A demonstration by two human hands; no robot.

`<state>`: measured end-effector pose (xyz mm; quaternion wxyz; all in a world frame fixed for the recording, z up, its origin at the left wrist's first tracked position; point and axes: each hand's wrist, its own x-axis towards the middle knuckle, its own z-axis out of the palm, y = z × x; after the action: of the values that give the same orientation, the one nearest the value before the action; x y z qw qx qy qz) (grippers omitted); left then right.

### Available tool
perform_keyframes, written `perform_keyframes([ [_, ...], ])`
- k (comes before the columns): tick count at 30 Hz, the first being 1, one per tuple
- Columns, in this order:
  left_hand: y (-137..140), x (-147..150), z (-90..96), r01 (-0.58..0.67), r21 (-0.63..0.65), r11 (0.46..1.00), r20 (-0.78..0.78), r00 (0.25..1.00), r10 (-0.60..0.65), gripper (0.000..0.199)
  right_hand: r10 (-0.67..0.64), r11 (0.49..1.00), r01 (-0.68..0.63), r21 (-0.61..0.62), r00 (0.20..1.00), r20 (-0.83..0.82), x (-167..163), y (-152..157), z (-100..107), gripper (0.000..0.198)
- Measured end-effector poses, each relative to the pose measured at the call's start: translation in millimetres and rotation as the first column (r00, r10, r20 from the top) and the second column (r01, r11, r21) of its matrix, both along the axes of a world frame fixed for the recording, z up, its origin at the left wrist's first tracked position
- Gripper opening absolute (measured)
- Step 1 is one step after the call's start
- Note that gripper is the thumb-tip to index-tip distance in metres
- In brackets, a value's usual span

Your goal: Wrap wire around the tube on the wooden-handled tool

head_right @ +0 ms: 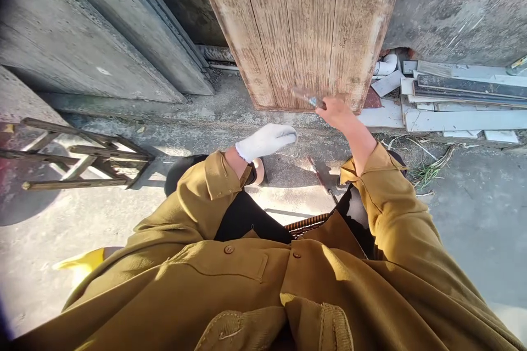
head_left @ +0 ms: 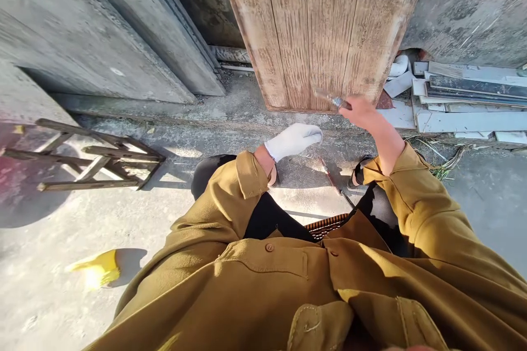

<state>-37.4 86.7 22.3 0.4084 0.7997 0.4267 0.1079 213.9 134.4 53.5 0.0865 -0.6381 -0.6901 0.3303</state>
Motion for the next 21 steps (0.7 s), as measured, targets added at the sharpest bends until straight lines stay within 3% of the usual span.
perform_keyframes([
  [2, 0, -2, -0.9, 0.017, -0.006, 1.0, -0.037, 0.999, -0.018, 0.028, 0.203, 0.966, -0.173, -0.19, 0.968, 0.147, 3, -1, -13, 0.032],
  [3, 1, -3, -1.2, 0.013, -0.005, 1.0, -0.048, 0.999, -0.013, 0.027, 0.34, 0.905, -0.272, -0.327, 0.925, 0.172, 5, -3, -16, 0.032],
  [5, 3, -5, -1.2, -0.006, 0.009, 1.0, -0.059, 0.998, 0.006, 0.026, 0.565, 0.712, -0.439, -0.548, 0.821, 0.077, 8, -11, -17, 0.025],
  [6, 5, -6, -1.2, -0.014, 0.02, 1.0, -0.062, 0.998, 0.015, 0.025, 0.617, 0.632, -0.508, -0.586, 0.787, -0.016, 9, -16, -15, 0.02],
  [8, 8, -8, -1.9, -0.022, 0.042, 0.999, -0.065, 0.998, 0.024, 0.024, 0.658, 0.535, -0.63, -0.563, 0.728, -0.189, 10, -25, -9, 0.012],
  [10, 11, -8, -4.7, -0.022, 0.052, 0.998, -0.062, 0.998, 0.025, 0.024, 0.652, 0.513, -0.704, -0.491, 0.692, -0.311, 12, -31, -1, 0.013],
  [13, 12, -6, -12.5, -0.034, 0.038, 0.999, -0.011, 0.999, 0.034, 0.021, 0.571, 0.585, -0.712, -0.388, 0.702, -0.426, 20, -36, 13, 0.015],
  [15, 10, -3, -17.6, -0.054, 0.016, 0.998, 0.042, 0.998, 0.053, 0.018, 0.465, 0.709, -0.631, -0.315, 0.754, -0.464, 26, -38, 21, 0.018],
  [18, 2, 4, -20.1, -0.036, -0.004, 0.999, 0.044, 0.998, 0.036, 0.022, 0.221, 0.915, -0.362, -0.178, 0.819, -0.53, 32, -39, 26, 0.026],
  [19, -1, 6, -19.5, -0.019, 0.004, 1.0, 0.021, 1.0, 0.019, 0.025, 0.135, 0.959, -0.25, -0.135, 0.819, -0.558, 32, -39, 25, 0.029],
  [21, -7, 12, -17.0, 0.031, 0.03, 0.999, -0.036, 0.999, -0.03, 0.03, -0.009, 0.996, -0.043, -0.075, 0.814, -0.58, 29, -35, 20, 0.032],
])
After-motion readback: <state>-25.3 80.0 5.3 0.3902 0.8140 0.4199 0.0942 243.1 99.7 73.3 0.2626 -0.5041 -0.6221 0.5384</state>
